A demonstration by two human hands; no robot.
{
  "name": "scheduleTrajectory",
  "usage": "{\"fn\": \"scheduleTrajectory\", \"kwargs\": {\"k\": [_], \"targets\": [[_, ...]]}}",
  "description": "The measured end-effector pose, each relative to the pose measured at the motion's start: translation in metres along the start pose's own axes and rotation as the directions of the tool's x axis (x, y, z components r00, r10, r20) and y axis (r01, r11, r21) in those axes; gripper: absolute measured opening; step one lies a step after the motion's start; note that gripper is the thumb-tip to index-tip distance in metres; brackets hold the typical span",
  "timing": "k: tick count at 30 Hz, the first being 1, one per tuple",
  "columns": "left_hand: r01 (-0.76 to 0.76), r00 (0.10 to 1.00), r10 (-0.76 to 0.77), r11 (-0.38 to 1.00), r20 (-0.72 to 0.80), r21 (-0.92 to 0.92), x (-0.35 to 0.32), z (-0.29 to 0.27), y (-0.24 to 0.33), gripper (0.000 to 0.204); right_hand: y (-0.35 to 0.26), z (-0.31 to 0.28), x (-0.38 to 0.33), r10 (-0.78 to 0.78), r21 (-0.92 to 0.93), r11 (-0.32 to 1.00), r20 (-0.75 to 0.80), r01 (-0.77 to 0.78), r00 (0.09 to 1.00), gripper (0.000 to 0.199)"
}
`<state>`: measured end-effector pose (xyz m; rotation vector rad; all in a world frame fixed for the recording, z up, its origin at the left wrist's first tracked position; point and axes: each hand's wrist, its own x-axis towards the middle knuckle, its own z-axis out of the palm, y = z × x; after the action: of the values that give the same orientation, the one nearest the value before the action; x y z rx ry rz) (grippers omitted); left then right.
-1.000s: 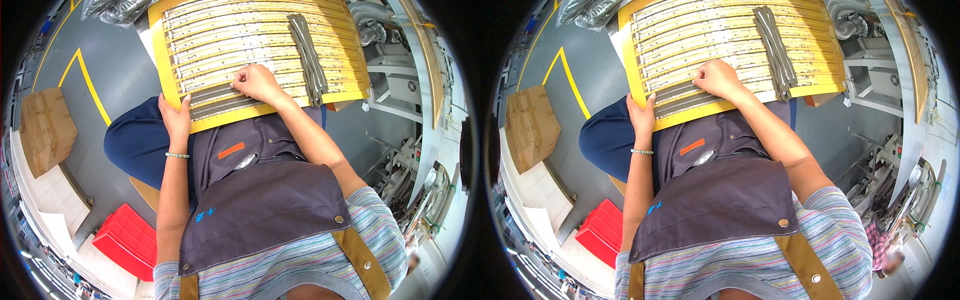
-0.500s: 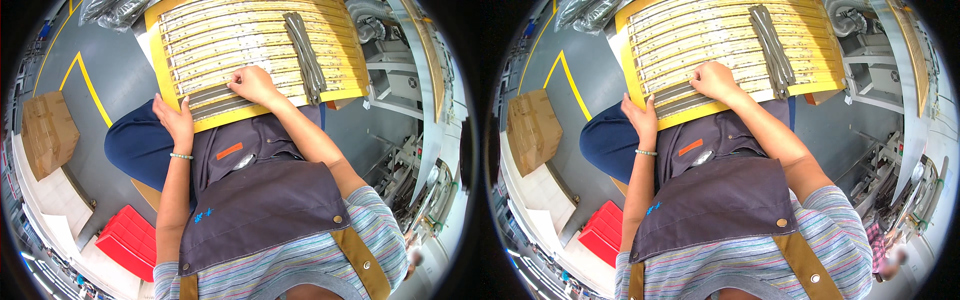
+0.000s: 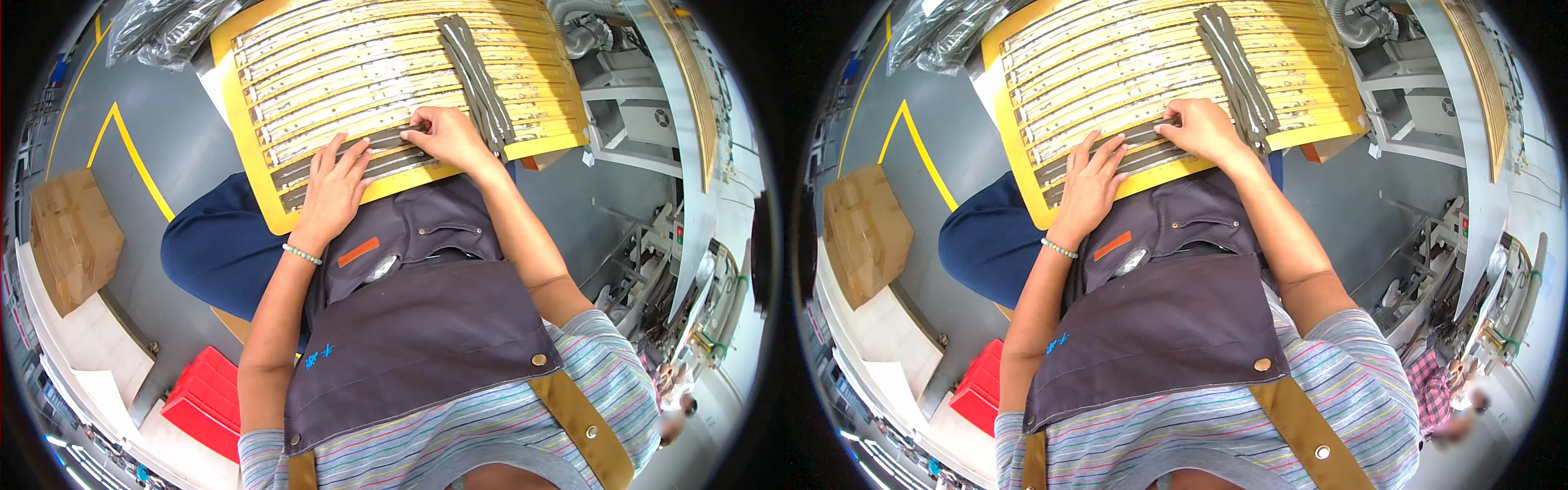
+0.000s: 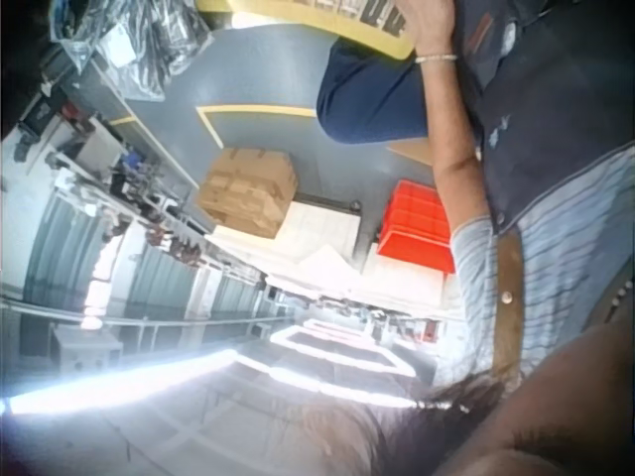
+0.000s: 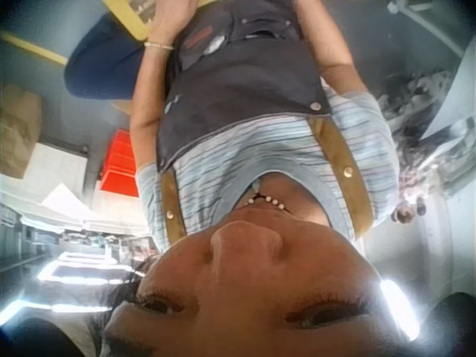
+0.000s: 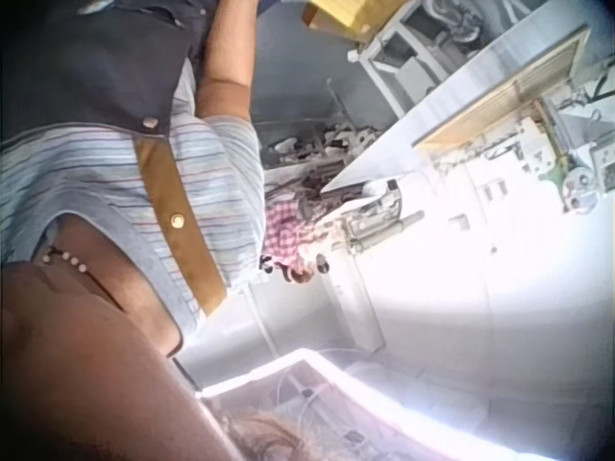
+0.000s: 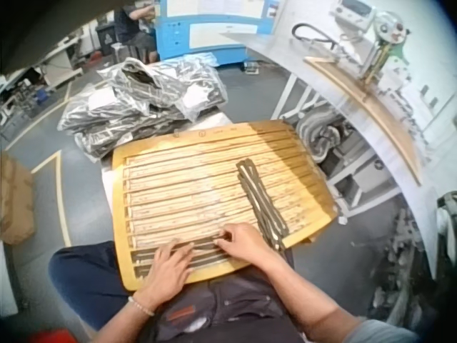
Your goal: Insert metal strips or components into a yellow wooden multi-slot template board sequentially.
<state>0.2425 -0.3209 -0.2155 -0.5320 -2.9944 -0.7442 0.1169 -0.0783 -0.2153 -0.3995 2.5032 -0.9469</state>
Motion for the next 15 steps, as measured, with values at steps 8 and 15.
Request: {"fn": "scheduleTrajectory", "kwargs": {"k": [8,15], "targets": [[-0.016,1.0,0.016,1.0,0.011,0.009,0.004,0.007,0.003,0.049,0.0,0.011,-0.002,-0.029,-0.09,0.996,-0.156,0.015,0.987,0.029],[-0.102,0.994,0.1,0.994,0.052,0.037,0.021,0.013,0.009,0.05,-0.005,0.007,-0.004,-0.044,-0.203,0.979,-0.255,-0.009,0.966,0.036]]}}
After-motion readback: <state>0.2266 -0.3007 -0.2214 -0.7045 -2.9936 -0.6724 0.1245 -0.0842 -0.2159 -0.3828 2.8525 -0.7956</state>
